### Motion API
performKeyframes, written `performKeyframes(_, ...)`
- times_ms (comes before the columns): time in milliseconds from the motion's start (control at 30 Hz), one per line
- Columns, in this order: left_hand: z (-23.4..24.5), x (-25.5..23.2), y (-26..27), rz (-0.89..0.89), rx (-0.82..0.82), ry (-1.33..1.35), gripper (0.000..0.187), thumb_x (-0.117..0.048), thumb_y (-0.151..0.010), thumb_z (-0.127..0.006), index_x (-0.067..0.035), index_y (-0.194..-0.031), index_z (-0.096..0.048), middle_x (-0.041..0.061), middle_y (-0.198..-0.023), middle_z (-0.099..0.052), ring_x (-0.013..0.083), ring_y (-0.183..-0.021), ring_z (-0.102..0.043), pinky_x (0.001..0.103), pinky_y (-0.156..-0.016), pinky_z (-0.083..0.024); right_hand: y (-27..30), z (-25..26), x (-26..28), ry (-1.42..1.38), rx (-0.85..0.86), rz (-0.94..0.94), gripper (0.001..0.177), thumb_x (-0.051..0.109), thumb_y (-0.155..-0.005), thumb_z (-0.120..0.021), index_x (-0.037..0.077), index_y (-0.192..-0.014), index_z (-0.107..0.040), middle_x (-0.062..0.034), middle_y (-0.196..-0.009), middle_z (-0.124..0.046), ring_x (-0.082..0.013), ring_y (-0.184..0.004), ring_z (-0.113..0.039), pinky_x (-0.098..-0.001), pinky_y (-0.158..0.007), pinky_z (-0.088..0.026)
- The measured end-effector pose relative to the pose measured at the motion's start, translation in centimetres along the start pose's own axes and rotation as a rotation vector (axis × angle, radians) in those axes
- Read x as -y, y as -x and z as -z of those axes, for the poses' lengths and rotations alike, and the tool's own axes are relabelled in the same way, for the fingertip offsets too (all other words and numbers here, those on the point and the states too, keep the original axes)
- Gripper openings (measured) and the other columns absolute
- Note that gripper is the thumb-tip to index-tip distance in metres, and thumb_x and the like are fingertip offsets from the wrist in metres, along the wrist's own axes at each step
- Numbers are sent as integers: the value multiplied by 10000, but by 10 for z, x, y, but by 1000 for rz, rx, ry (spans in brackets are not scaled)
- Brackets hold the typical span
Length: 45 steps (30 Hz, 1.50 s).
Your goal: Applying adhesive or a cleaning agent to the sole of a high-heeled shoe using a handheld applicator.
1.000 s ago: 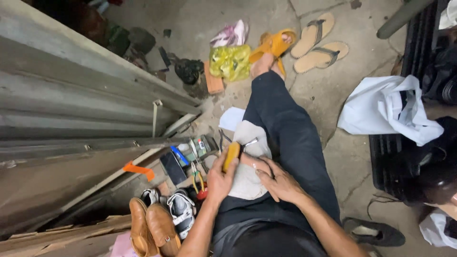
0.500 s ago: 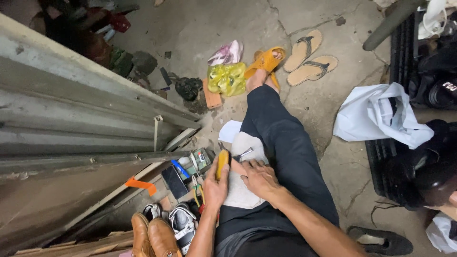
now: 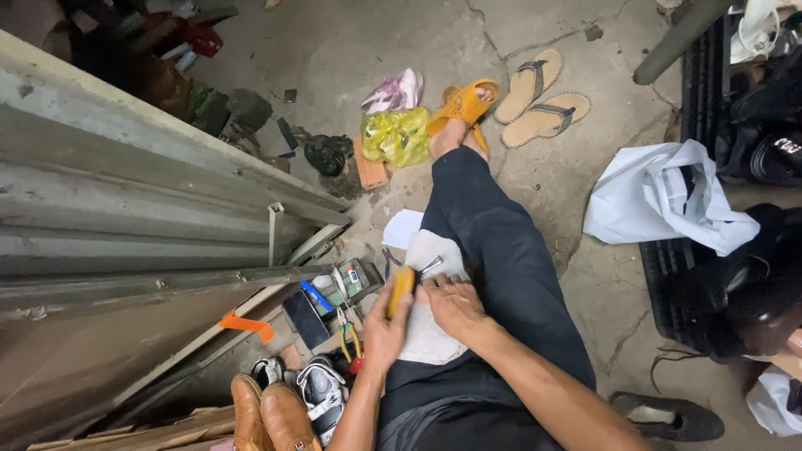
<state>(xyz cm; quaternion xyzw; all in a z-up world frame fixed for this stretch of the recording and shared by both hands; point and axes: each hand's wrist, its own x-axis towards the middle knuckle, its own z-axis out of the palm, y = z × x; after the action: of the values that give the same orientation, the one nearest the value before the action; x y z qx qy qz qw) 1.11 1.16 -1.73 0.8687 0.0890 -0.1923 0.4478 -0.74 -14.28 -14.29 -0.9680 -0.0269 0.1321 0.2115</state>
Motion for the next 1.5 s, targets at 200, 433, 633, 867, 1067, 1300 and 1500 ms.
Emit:
performKeyframes(200, 5, -9, 7, 0, 19, -104, 537, -499, -918, -668, -288, -1410, -626, 172, -1382, -639, 414, -1232, -619, 501, -1002, -535, 6, 12, 4, -15, -41, 23, 286, 188, -965, -487, 88, -1184, -642, -174, -1082, -661, -383, -941, -657, -502, -734, -528)
performKeyframes(433, 8, 3, -2, 66, -48, -77, 605, -618, -934, -578, -343, -1472, -562, 138, -1376, -647, 378, -1247, -621, 479, -1020, -535, 8, 13, 6, 11, -67, 30, 231, 201, -960, -513, 102, -1126, -641, -160, -1029, -653, -365, -901, -657, -480, -699, -527)
performKeyframes(633, 5, 0, 5, -71, 18, -65, 536, -461, -927, -674, -276, -1426, -615, 197, -1325, -665, 413, -1222, -629, 498, -979, -552, 7, 9, 4, -3, 4, -8, 214, 198, -989, -470, 133, -1132, -617, -151, -1116, -637, -366, -982, -636, -477, -756, -529)
performKeyframes(867, -1, 0, 14, -104, 26, -31, 545, -431, -921, -700, -223, -1419, -621, 219, -1336, -654, 420, -1234, -620, 481, -988, -542, 12, 17, 5, 23, 2, -6, 216, 180, -995, -475, 109, -1139, -620, -172, -1122, -624, -374, -999, -636, -488, -776, -540)
performKeyframes(1067, 1, 28, -2, -58, -20, 10, 565, -516, -939, -651, -253, -1437, -601, 175, -1389, -630, 368, -1275, -599, 454, -1036, -523, 12, 19, 7, 78, 10, -20, 247, 220, -1029, -444, 109, -1166, -617, -165, -1071, -626, -358, -985, -648, -465, -776, -538)
performKeyframes(1300, 0, 41, -15, -70, 1, -45, 610, -582, -965, -576, -212, -1450, -583, 207, -1395, -613, 383, -1294, -577, 473, -1064, -494, 32, 24, 17, 171, -89, -33, 245, 204, -1039, -438, 106, -1172, -620, -148, -1018, -623, -334, -964, -661, -450, -762, -554)
performKeyframes(1500, 3, 21, 17, -181, 93, -47, 528, -431, -948, -676, -246, -1437, -600, 217, -1356, -637, 413, -1254, -602, 481, -996, -528, 41, 24, 14, 300, -162, -23, 229, 185, -1040, -466, 122, -1182, -634, -146, -1011, -640, -331, -947, -654, -465, -734, -538)
